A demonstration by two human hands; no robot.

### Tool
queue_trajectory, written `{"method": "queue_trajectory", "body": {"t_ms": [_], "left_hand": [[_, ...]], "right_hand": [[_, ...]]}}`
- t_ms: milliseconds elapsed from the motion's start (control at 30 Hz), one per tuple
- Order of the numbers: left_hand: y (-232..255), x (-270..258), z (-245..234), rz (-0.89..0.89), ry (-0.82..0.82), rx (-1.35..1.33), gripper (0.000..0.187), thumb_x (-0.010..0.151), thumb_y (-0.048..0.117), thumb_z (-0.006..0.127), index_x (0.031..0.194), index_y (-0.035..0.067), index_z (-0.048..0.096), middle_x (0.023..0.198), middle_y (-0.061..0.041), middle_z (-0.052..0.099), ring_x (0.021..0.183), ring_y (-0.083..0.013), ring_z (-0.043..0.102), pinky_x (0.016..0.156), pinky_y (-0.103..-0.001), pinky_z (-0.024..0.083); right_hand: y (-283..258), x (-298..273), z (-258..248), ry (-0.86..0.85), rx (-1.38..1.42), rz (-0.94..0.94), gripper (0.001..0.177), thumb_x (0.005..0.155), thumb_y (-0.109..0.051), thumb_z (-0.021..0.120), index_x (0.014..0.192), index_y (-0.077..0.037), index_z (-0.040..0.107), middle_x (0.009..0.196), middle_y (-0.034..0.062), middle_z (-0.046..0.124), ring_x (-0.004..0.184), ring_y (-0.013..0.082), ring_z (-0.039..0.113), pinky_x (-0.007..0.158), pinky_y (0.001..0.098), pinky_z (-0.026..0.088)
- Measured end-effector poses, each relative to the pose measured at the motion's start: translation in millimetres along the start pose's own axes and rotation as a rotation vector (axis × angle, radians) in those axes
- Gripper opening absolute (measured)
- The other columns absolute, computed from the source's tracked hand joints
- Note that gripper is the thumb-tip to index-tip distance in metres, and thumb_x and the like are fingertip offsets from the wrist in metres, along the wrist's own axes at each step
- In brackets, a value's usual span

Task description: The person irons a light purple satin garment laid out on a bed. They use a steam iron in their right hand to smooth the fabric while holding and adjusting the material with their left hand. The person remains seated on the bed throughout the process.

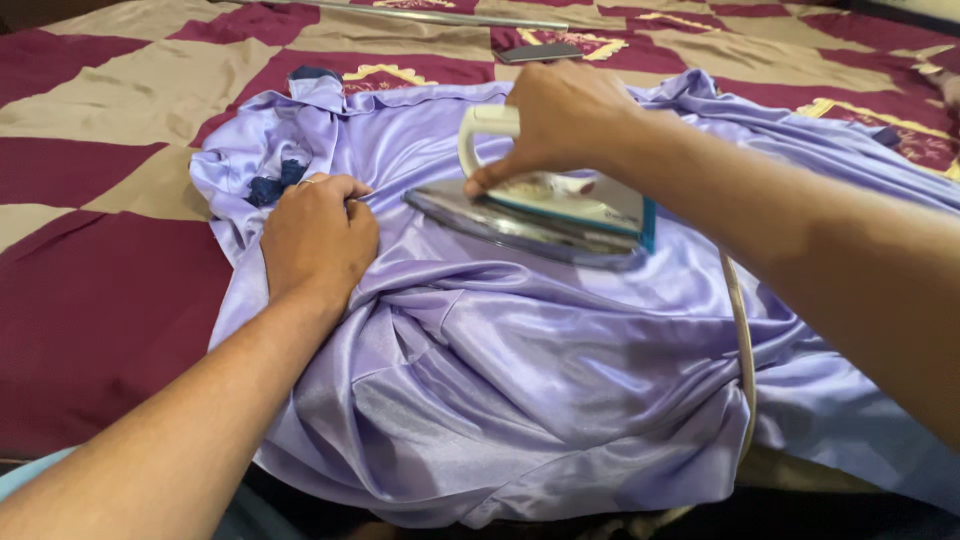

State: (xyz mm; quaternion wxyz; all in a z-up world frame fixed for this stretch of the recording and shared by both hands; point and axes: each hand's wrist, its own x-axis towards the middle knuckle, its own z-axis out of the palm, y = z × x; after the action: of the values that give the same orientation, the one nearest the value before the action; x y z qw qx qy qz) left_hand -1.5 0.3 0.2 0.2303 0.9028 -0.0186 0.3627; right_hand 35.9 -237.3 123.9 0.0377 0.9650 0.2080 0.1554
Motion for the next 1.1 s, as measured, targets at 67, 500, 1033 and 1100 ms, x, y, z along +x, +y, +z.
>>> {"method": "queue_trajectory", "body": {"t_ms": [67, 500, 1033, 1100], "left_hand": [[-0.1, -0.8, -0.1, -0.014, -0.003, -0.011, 0.025, 0.087, 0.015, 0.059, 0.101, 0.01, 0.079, 0.112, -0.014, 0.073, 0.104, -0.036, 0.065, 0.091, -0.049, 0.05], [-4.0, -3.1, 3.0, 0.004, -0.011, -0.014, 0.026, 0.088, 0.016, 0.06, 0.103, 0.013, 0.08, 0.11, -0.014, 0.073, 0.104, -0.0368, 0.066, 0.09, -0.049, 0.051], [-7.3, 2.1, 5.9, 0.057, 0.067, -0.011, 0.021, 0.085, 0.016, 0.063, 0.095, 0.009, 0.08, 0.103, -0.016, 0.074, 0.098, -0.0371, 0.067, 0.087, -0.049, 0.052], [-4.3, 2.3, 5.7, 0.061, 0.06, -0.014, 0.021, 0.085, 0.016, 0.063, 0.094, 0.009, 0.08, 0.103, -0.017, 0.073, 0.098, -0.0367, 0.068, 0.087, -0.049, 0.052]], "right_hand": [[-7.6, -28.1, -14.6, -0.065, 0.068, 0.066, 0.074, 0.056, -0.074, 0.086, 0.078, -0.003, 0.077, 0.063, 0.0124, 0.07, 0.054, 0.0284, 0.072, 0.055, 0.0417, 0.057], [-42.3, -115.6, -58.4, -0.24, -0.087, 0.219, 0.071, 0.057, -0.076, 0.085, 0.083, -0.01, 0.076, 0.062, 0.0066, 0.069, 0.053, 0.021, 0.068, 0.055, 0.0342, 0.052], [39.7, 62.3, 46.3, 0.111, -0.075, 0.053, 0.089, 0.06, -0.083, 0.088, 0.081, 0.003, 0.077, 0.075, 0.0159, 0.071, 0.073, 0.0324, 0.071, 0.063, 0.0463, 0.053], [44.1, 65.1, 42.3, 0.061, -0.058, 0.095, 0.089, 0.059, -0.083, 0.088, 0.082, 0.002, 0.077, 0.076, 0.0162, 0.072, 0.074, 0.033, 0.072, 0.064, 0.0465, 0.053]]}}
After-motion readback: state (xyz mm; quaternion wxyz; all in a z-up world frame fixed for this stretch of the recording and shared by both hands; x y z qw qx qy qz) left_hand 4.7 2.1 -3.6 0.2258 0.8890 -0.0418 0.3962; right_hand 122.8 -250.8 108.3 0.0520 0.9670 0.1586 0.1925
